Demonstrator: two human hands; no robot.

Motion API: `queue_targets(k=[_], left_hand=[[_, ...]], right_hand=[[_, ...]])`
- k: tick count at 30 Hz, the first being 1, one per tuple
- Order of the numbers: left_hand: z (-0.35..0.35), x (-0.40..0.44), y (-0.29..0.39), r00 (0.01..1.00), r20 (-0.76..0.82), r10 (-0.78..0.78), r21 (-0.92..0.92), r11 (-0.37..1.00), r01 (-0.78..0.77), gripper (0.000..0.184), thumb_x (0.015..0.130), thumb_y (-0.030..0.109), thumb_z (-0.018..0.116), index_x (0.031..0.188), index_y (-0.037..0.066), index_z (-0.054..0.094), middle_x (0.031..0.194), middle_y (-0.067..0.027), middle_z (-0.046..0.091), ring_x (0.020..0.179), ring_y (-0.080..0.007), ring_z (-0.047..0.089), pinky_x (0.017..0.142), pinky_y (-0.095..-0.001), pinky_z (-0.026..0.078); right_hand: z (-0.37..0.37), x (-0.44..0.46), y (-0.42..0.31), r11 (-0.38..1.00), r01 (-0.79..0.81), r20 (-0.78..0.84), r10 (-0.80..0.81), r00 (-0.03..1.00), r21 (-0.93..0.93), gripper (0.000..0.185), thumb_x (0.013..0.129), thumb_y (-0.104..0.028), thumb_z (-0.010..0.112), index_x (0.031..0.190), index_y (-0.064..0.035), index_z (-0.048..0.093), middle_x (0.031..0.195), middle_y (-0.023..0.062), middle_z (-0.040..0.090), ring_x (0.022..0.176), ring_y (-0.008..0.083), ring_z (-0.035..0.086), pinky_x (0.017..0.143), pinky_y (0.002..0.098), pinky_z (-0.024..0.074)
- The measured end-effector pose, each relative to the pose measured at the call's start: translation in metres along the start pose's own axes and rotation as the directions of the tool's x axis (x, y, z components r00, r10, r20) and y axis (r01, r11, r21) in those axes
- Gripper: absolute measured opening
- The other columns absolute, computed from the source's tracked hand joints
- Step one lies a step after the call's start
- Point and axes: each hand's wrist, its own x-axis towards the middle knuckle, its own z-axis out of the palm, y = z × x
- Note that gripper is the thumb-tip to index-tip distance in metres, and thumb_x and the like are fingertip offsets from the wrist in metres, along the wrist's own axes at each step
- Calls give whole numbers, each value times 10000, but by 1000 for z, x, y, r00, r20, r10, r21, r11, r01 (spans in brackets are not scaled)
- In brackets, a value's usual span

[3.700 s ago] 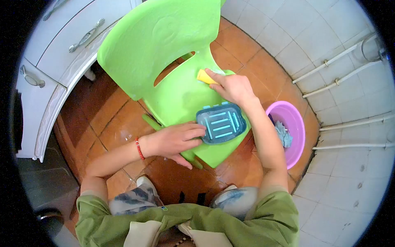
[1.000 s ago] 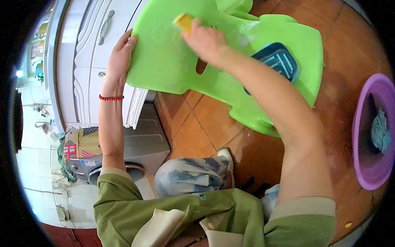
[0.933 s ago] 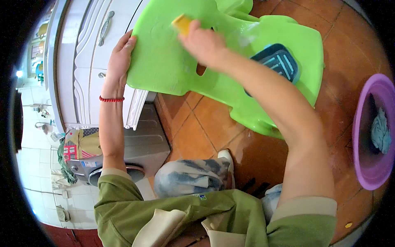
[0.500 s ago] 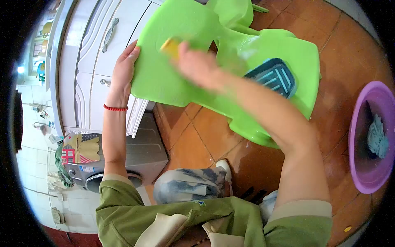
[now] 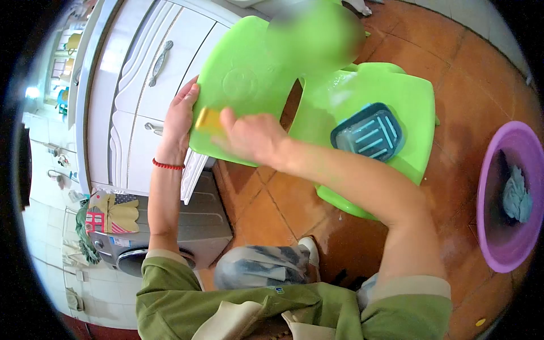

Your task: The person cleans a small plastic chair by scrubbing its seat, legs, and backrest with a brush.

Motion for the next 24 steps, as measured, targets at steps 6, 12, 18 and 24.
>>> queue_targets(k=[6, 12, 18, 24], left_hand=[[-2, 2, -4, 1000, 21, -2, 13, 1000, 2, 383, 999, 153, 394, 1325, -43, 436, 1215, -141, 568, 1068, -187, 572, 905, -294, 463], [0, 5, -5, 1000, 18, -4, -16, 1000, 4, 378, 991, 149, 423, 1315, -45, 440, 1196, -135, 580, 1043, -180, 583, 882, -290, 473], [2, 3, -6, 998, 63, 31, 91, 995, -37, 392, 975, 120, 459, 1328, -44, 415, 1155, -127, 600, 1012, -172, 598, 860, -283, 485], [2, 6, -4, 995, 95, 24, 106, 994, -34, 376, 977, 114, 449, 1318, -42, 424, 1131, -126, 612, 974, -172, 615, 826, -282, 502]], right_hand=[[-27, 46, 64, 904, -426, -29, 426, 904, -21, 501, 918, -502, 448, 991, -10, 390, 630, 156, 629, 568, 340, 639, 493, 449, 511], [-3, 10, 5, 994, -102, 13, 102, 995, 41, 512, 927, -496, 433, 968, 11, 368, 558, 172, 589, 491, 348, 606, 420, 449, 479], [14, -25, 25, 939, -314, 55, 310, 949, 137, 462, 939, -421, 464, 925, 31, 370, 538, 194, 571, 454, 364, 581, 390, 469, 459], [19, -1, 59, 738, -612, -13, 641, 767, 285, 497, 953, -430, 416, 961, 66, 381, 664, 215, 623, 632, 401, 628, 562, 465, 517]])
